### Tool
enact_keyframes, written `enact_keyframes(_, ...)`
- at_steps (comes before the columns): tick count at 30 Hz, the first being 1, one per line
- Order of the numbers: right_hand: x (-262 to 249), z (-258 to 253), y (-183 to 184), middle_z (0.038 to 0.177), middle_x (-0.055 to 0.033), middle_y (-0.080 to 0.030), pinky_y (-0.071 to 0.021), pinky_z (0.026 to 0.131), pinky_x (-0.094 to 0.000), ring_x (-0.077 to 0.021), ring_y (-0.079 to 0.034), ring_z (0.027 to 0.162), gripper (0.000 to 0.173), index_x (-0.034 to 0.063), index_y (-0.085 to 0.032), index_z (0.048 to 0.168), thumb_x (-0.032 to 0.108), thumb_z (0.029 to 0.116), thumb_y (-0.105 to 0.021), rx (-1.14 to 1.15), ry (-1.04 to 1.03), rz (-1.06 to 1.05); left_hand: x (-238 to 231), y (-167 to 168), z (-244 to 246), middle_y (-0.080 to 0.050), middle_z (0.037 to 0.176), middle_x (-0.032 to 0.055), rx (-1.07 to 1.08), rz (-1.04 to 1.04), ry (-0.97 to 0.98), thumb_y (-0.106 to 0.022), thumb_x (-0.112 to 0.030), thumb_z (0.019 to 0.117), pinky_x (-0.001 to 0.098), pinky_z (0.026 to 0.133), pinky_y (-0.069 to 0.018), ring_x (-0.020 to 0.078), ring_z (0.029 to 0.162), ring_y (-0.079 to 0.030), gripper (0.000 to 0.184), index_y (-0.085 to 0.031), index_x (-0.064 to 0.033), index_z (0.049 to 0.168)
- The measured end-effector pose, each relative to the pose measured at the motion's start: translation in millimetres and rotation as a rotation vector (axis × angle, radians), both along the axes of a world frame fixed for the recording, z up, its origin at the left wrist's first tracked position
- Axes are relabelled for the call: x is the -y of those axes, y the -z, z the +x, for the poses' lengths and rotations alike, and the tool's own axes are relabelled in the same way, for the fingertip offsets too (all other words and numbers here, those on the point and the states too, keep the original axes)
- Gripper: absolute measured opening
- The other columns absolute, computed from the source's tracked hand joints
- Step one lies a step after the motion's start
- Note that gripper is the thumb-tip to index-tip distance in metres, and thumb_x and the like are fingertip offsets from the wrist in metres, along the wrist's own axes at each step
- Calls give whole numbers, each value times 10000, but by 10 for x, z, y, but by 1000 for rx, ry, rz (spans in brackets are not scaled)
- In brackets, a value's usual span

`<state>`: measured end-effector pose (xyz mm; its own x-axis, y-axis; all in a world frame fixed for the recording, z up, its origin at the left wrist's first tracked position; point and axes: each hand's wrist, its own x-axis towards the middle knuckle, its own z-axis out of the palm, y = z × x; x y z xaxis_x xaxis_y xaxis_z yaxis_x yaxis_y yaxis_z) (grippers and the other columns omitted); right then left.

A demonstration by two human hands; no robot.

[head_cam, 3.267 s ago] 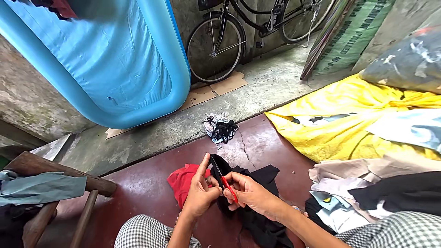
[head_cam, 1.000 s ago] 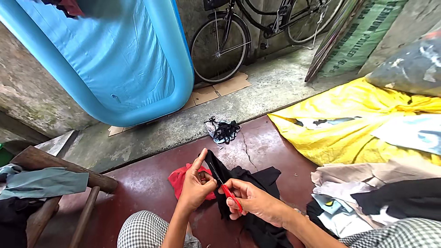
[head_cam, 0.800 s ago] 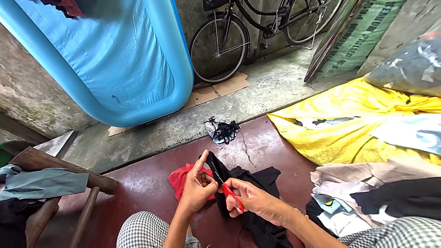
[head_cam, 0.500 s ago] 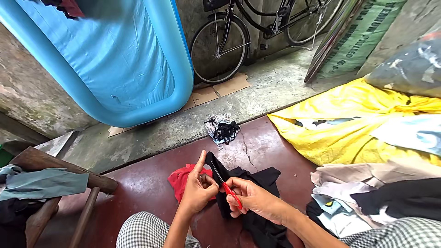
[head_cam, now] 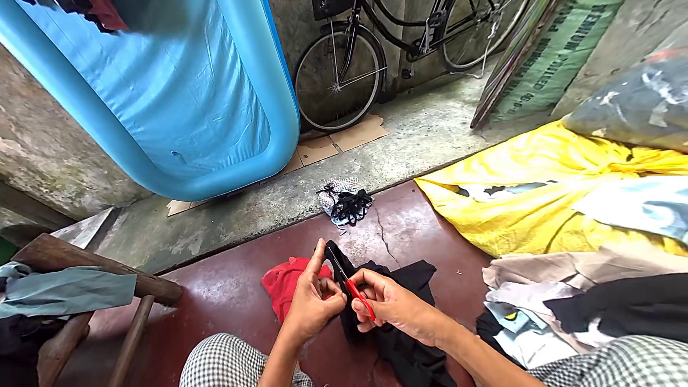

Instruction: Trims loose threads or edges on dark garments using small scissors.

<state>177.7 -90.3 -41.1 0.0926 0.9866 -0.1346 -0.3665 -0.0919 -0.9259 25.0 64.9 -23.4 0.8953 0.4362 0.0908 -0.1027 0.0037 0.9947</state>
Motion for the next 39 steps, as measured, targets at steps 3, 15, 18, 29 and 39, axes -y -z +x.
enact_keyframes(3, -7, 14, 21, 932, -93, -682, -626, 763, -435, -229, -713, 823, 410, 114, -555, 1257, 275, 929, -743, -17, -22, -3, 29, -2, -1, -315, 1636, 90, -14, 0, 33, -743, 130, 759, 337, 670, -607, 160, 687, -659, 1136, -152, -235, 1658)
enact_keyframes(15, -14, 26, 42, 858, -71, -684, -623, 683, -387, -200, -703, 739, 396, 109, -568, 1231, 223, 904, -762, 161, 20, -102, -124, 43, 15, -579, 1407, 134, -100, -90, -96, -721, -92, 886, 413, 848, -610, 229, 870, -703, 773, -389, -145, 1583)
enact_keyframes(18, 3, 15, 101, 835, -59, -678, -607, 643, -363, -185, -688, 704, 399, 126, -581, 1216, 271, 896, -771, 320, 18, -144, -186, 47, 69, -719, 985, 158, -163, -153, -265, -561, -142, 1045, 397, 806, -612, 221, 792, -708, 356, -618, -40, 1381)
enact_keyframes(29, 73, -17, 153, 866, 5, -689, -576, 697, -352, -129, -675, 746, 375, 194, -597, 1214, 353, 907, -744, 742, 7, -212, -203, 182, 216, -716, 970, 221, -132, -266, -519, -637, 27, 967, 458, 749, -641, 302, 783, -731, 194, -683, 43, 1155)
enact_keyframes(39, 50, 2, 192, 887, 7, -694, -584, 700, -339, -122, -678, 752, 394, 191, -611, 1215, 370, 892, -750, 680, 62, -168, -162, 73, 172, -681, 1165, 208, -51, -236, -451, -696, 158, 823, 498, 782, -640, 330, 857, -719, 517, -660, -26, 1305)
